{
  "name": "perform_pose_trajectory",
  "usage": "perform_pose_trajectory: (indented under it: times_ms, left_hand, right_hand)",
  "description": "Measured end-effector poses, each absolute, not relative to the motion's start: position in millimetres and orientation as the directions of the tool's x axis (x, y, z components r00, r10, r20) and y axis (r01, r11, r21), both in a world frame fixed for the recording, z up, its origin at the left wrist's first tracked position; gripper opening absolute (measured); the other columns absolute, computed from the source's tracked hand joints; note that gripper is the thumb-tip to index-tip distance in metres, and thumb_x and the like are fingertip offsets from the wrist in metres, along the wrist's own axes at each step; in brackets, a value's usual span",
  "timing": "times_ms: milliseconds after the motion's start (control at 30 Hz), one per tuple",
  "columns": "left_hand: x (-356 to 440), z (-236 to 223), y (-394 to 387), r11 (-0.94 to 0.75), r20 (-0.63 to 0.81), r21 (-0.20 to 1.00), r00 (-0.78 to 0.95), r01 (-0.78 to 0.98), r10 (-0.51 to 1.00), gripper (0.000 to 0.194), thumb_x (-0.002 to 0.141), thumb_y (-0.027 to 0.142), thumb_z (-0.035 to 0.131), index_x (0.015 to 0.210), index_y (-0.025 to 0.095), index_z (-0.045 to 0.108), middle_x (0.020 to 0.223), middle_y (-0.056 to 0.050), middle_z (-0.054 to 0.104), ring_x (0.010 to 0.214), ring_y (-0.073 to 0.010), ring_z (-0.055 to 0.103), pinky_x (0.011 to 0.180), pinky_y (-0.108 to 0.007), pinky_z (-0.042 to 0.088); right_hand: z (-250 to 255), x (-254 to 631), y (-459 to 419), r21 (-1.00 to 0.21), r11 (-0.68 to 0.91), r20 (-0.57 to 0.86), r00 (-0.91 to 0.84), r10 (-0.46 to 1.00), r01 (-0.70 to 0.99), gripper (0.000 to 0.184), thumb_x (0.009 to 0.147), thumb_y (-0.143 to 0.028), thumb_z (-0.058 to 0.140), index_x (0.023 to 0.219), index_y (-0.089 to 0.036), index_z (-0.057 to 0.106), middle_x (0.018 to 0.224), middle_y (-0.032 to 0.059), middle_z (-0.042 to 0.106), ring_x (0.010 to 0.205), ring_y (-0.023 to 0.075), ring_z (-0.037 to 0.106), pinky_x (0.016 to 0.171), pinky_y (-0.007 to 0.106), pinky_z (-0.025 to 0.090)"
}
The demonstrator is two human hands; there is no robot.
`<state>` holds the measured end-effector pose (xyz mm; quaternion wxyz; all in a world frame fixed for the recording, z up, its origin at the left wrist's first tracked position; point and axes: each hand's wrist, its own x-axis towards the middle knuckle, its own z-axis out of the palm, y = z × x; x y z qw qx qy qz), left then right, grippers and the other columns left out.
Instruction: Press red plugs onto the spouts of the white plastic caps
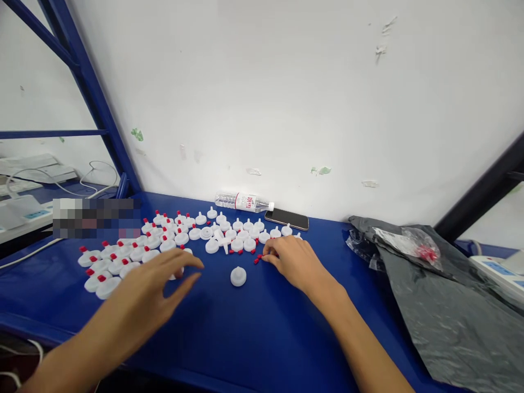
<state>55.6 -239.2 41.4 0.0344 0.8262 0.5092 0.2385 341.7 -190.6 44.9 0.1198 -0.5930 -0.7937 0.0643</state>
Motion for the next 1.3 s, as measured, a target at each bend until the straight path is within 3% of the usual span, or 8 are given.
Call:
perform_pose_trajectory:
  times_ms: [133,267,433,767,967,1100,1200,1300]
  left_hand:
    - [83,24,-253,-0.62,0.237,0.327,0.573,0.713,0.784,0.033,0.098,0.022,0.051,0.128,0.032,0.061,0.135,-0.007,0.059,0.12,-0.0276,0.06,0.093,-0.045,0.058]
    - [92,17,-250,-0.682,0.235,0.251,0.641,0.687,0.731,0.044,0.1,0.02,0.047,0.142,0.032,0.052,0.155,-0.007,0.044,0.132,-0.0322,0.05,0.105,-0.053,0.052]
    - [93,19,-244,-0.715,0.237,0.262,0.675,0.648,0.699,0.041,0.102,0.018,0.045,0.14,0.03,0.054,0.145,-0.004,0.056,0.119,-0.0277,0.055,0.101,-0.05,0.055]
    - [92,12,-243,-0.72,0.283,0.304,0.662,0.624,0.694,0.049,0.1,0.014,0.047,0.143,0.035,0.051,0.139,-0.001,0.059,0.114,-0.0262,0.057,0.095,-0.049,0.056]
    - [88,5,-242,-0.645,0.502,0.446,0.423,0.621,0.754,0.031,0.101,0.016,0.046,0.122,0.029,0.065,0.13,-0.004,0.061,0.093,-0.0172,0.069,0.077,-0.033,0.059]
    - [87,1,-239,-0.685,0.555,0.401,0.434,0.608,0.71,0.032,0.103,0.018,0.048,0.131,0.027,0.059,0.117,-0.004,0.064,0.089,-0.0159,0.07,0.071,-0.027,0.056]
    - [81,-3,-233,-0.684,0.529,0.363,0.464,0.633,0.71,0.025,0.103,0.015,0.046,0.119,0.024,0.064,0.104,-0.002,0.066,0.08,-0.0142,0.069,0.069,-0.026,0.053]
    - [73,0,-227,-0.642,0.489,0.335,0.455,0.69,0.744,0.021,0.102,0.016,0.048,0.105,0.022,0.068,0.097,-0.001,0.066,0.075,-0.0146,0.067,0.065,-0.027,0.05]
  right_hand:
    - [54,336,-196,-0.293,0.293,0.206,-0.239,0.949,0.91,0.013,0.094,-0.03,0.064,0.087,-0.028,0.075,0.086,-0.0027,0.078,0.076,0.0189,0.068,0.063,0.03,0.038]
    - [63,327,-205,-0.517,0.389,0.263,-0.29,0.92,0.762,0.016,0.096,-0.035,0.063,0.089,-0.028,0.075,0.088,-0.0049,0.077,0.064,0.0131,0.066,0.065,0.028,0.045]
    - [60,312,-212,-0.697,0.393,0.197,-0.367,0.909,0.6,0.016,0.093,-0.038,0.067,0.089,-0.025,0.074,0.08,-0.0035,0.076,0.061,0.0119,0.068,0.062,0.025,0.048]
    - [48,306,-211,-0.695,0.38,0.118,-0.425,0.898,0.611,0.015,0.092,-0.039,0.069,0.087,-0.026,0.075,0.073,-0.0033,0.076,0.062,0.0136,0.068,0.06,0.024,0.048]
    - [38,300,-206,-0.772,0.379,0.134,-0.452,0.882,0.511,0.016,0.092,-0.037,0.07,0.089,-0.023,0.077,0.074,-0.0016,0.075,0.055,0.0124,0.066,0.057,0.023,0.049]
    - [24,290,-204,-0.814,0.376,0.154,-0.459,0.875,0.443,0.015,0.089,-0.035,0.073,0.09,-0.022,0.079,0.07,-0.0018,0.073,0.052,0.0113,0.062,0.058,0.023,0.049]
    - [27,292,-205,-0.869,0.305,0.075,-0.506,0.859,0.389,0.017,0.084,-0.033,0.077,0.098,-0.024,0.081,0.078,-0.0008,0.077,0.054,0.0123,0.064,0.056,0.023,0.05]
    - [43,308,-204,-0.809,0.316,0.101,-0.412,0.906,0.496,0.021,0.086,-0.036,0.074,0.103,-0.026,0.08,0.086,-0.0002,0.079,0.056,0.0134,0.066,0.056,0.025,0.051]
